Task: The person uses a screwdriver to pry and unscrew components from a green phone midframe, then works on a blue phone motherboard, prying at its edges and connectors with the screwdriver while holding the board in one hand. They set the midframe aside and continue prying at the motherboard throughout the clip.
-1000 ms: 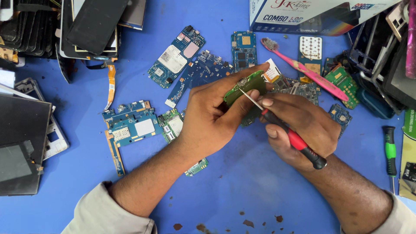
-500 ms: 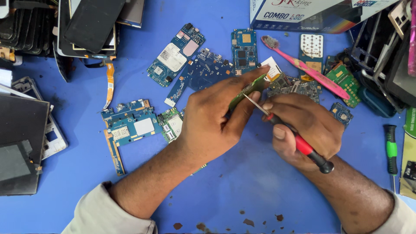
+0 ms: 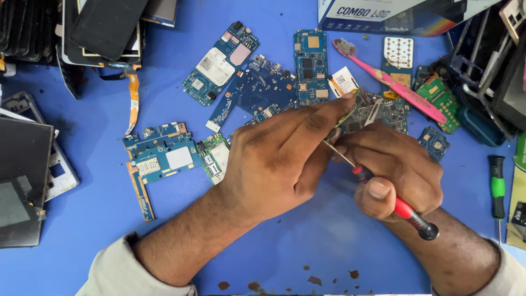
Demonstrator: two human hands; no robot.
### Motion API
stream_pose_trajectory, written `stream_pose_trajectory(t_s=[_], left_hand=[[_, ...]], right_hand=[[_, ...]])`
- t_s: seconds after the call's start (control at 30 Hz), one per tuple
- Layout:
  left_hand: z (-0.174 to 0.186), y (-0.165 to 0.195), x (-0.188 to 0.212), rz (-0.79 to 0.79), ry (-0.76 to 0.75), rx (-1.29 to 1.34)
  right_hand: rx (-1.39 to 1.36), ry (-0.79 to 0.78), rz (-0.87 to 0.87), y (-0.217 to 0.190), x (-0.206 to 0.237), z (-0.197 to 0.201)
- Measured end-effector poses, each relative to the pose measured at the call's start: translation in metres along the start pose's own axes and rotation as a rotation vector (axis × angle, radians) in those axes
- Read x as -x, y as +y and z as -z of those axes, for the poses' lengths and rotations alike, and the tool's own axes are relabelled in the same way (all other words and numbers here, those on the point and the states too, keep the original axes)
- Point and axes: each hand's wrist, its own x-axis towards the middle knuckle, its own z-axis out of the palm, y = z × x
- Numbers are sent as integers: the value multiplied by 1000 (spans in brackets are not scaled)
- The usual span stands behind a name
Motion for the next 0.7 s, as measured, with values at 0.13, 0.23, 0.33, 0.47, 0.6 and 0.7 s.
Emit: stream_pose_trajectory(t_s=[0.13,0.23,0.33,0.47,0.6,0.7], left_hand=[[-1,1,0,25,-8,12],[-2,0,1,54,-9,46],[-3,0,1,101,-14,124],[-3,0,2,117,-26,170],[-5,0,3,156,-25,163],[-6,0,1,215,-17,186]], right_hand=[[6,3,4,0,0,-1],[23,-15,-9,-1,0,1],[67,-58,-22,-3,3,7],[129,-57,-19,-3,7,11],[82,-45,-52,-3,6,10],[151,-7,-64,-6,3,6]])
